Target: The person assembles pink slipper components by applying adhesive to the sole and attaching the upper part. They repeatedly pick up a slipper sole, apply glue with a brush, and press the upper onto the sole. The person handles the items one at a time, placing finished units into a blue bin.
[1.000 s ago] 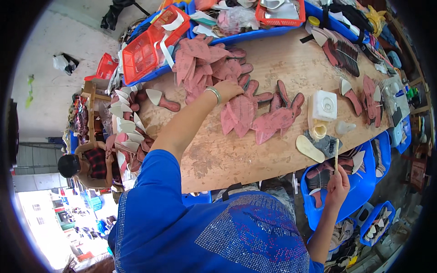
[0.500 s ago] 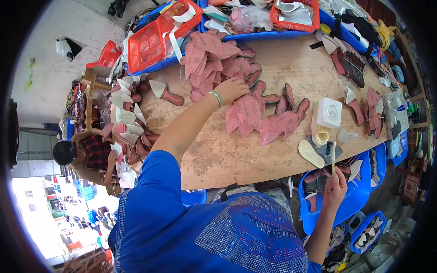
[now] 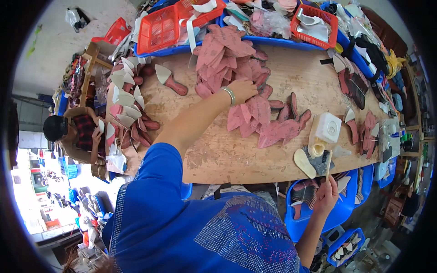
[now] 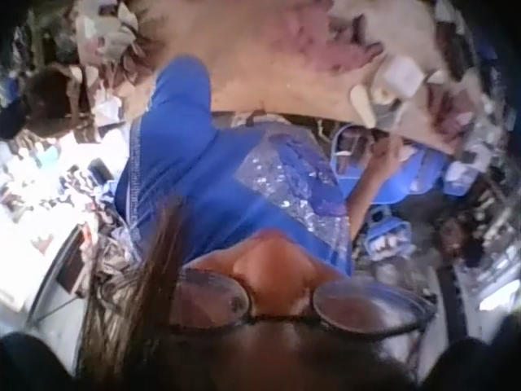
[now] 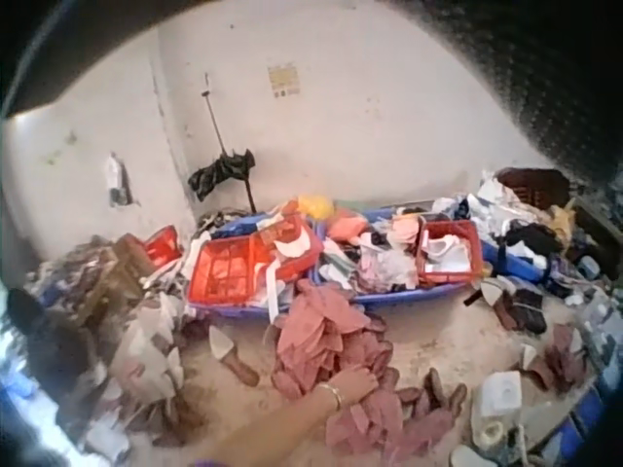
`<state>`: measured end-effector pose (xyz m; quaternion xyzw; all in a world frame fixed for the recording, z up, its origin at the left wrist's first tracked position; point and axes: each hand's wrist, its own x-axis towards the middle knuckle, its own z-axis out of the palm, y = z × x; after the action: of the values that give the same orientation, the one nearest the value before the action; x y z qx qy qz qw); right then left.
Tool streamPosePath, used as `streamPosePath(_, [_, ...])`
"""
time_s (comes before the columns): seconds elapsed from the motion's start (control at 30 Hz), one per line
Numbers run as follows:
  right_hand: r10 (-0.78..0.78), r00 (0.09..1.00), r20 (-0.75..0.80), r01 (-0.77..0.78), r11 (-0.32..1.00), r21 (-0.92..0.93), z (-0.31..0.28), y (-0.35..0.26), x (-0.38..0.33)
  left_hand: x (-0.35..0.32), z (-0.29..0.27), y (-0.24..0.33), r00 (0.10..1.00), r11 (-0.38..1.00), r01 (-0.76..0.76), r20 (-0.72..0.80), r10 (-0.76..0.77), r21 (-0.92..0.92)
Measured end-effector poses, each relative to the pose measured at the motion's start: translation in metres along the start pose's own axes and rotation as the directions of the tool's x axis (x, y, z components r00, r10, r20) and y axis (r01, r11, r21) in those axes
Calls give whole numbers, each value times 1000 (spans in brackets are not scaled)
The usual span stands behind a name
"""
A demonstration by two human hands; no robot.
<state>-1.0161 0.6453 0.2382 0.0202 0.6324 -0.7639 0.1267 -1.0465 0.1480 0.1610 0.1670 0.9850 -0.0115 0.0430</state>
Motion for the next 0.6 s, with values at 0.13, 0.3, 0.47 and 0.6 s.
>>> streamPosePath(0.13, [4, 1000, 16, -4, 1000, 13, 5, -2, 2, -5, -4, -2, 1000, 1000, 3, -12, -3, -9])
streamPosePath(0.3, [-3, 999, 36, 3, 1000, 14, 5, -3, -1, -7, -18, 3, 1000, 998, 18, 15, -17, -62])
streamPosePath(0.47, [0, 999, 40, 0, 1000, 8, -5, -2, -3, 4, -26, 2, 970, 871, 205, -29, -243, -447])
streamPosePath(0.6, [-9, 999, 39, 9, 1000, 21, -10, -5, -5, 13, -41, 8, 883, 768, 245, -191, -429, -591])
